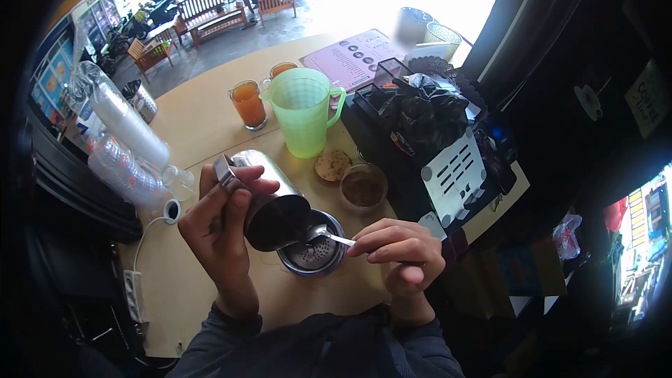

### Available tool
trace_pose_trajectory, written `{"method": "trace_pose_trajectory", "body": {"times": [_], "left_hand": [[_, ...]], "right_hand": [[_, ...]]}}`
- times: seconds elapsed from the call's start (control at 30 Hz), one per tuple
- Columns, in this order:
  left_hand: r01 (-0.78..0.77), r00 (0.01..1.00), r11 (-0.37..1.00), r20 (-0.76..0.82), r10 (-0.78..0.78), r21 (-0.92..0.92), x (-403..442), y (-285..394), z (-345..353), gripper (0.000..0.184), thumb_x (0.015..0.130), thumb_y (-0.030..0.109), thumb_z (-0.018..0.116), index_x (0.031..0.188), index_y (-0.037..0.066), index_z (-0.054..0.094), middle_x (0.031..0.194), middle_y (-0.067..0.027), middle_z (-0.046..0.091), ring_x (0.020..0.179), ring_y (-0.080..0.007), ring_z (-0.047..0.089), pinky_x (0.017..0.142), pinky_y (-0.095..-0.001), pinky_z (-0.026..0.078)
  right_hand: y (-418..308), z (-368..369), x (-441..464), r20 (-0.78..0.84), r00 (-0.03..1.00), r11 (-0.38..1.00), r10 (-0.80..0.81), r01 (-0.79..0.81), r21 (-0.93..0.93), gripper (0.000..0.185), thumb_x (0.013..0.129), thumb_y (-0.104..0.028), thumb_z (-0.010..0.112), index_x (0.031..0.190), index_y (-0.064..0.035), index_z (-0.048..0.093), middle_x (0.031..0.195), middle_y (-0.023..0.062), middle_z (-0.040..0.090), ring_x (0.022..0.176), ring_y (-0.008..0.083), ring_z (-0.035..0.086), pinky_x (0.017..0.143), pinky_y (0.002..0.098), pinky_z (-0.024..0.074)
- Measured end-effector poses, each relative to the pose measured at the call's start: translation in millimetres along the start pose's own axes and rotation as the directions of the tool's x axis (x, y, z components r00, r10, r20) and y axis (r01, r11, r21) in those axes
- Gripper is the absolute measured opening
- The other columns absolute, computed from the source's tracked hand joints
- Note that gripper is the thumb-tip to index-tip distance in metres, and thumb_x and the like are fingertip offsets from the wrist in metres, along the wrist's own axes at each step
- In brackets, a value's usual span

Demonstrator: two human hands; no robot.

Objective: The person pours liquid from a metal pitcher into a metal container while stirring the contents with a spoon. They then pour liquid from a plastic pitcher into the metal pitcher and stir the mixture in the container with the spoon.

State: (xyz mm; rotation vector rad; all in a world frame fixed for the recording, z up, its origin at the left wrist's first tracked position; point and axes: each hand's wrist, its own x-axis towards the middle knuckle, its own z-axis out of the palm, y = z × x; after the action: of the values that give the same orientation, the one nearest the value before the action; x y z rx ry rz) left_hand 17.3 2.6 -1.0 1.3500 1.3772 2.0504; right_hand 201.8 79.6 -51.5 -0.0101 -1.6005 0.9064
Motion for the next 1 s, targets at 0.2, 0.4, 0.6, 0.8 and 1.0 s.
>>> {"method": "trace_pose_trajectory", "body": {"times": [0.2,0.4,0.6,0.8,1.0], "left_hand": [[0.120,0.990,0.971,-0.045,-0.132,-0.206,2,-4,-7,0.023,0.095,0.007,0.053,0.106,-0.012,0.062,0.097,-0.0153,0.063,0.088,-0.0231,0.067,0.080,-0.0308,0.056],[0.139,0.979,0.961,-0.115,-0.170,-0.239,3,-7,-8,0.029,0.096,0.015,0.053,0.106,-0.011,0.063,0.093,-0.0149,0.066,0.086,-0.0192,0.066,0.081,-0.0292,0.053],[0.141,0.977,0.963,-0.122,-0.172,-0.230,2,-4,-11,0.029,0.096,0.014,0.053,0.107,-0.011,0.063,0.092,-0.0144,0.066,0.086,-0.0188,0.065,0.082,-0.0289,0.052],[0.140,0.979,0.962,-0.112,-0.170,-0.233,3,-1,-12,0.028,0.096,0.012,0.053,0.106,-0.012,0.063,0.092,-0.0139,0.065,0.086,-0.0187,0.066,0.082,-0.0291,0.053],[0.136,0.983,0.965,-0.091,-0.160,-0.225,3,-3,-11,0.027,0.096,0.012,0.052,0.106,-0.011,0.063,0.091,-0.0131,0.065,0.086,-0.0185,0.066,0.082,-0.0290,0.053]], "right_hand": [[-6,19,1,0.147,0.988,0.990,0.037,-0.016,-0.139,0.059,0.094,-0.053,0.041,0.077,0.0006,0.060,0.074,0.0170,0.067,0.062,0.0274,0.067,0.056,0.0356,0.0552],[-4,10,-2,0.053,0.995,0.996,0.085,-0.086,0.013,0.059,0.097,-0.050,0.040,0.076,0.0018,0.059,0.075,0.0176,0.067,0.068,0.0288,0.068,0.060,0.0356,0.0556],[-10,10,-2,0.072,0.992,0.994,0.104,-0.106,0.016,0.058,0.097,-0.049,0.040,0.073,0.0010,0.057,0.071,0.0195,0.067,0.064,0.0288,0.067,0.059,0.0356,0.0556],[-18,13,-2,-0.055,0.992,0.984,-0.111,0.102,-0.143,0.055,0.096,-0.049,0.039,0.077,0.0009,0.054,0.067,0.0168,0.065,0.057,0.0277,0.065,0.051,0.0343,0.0533],[-14,21,-3,0.074,0.992,0.962,-0.102,0.117,-0.247,0.052,0.096,-0.048,0.039,0.080,-0.0004,0.052,0.067,0.0131,0.064,0.057,0.0269,0.063,0.049,0.0326,0.0509]]}}
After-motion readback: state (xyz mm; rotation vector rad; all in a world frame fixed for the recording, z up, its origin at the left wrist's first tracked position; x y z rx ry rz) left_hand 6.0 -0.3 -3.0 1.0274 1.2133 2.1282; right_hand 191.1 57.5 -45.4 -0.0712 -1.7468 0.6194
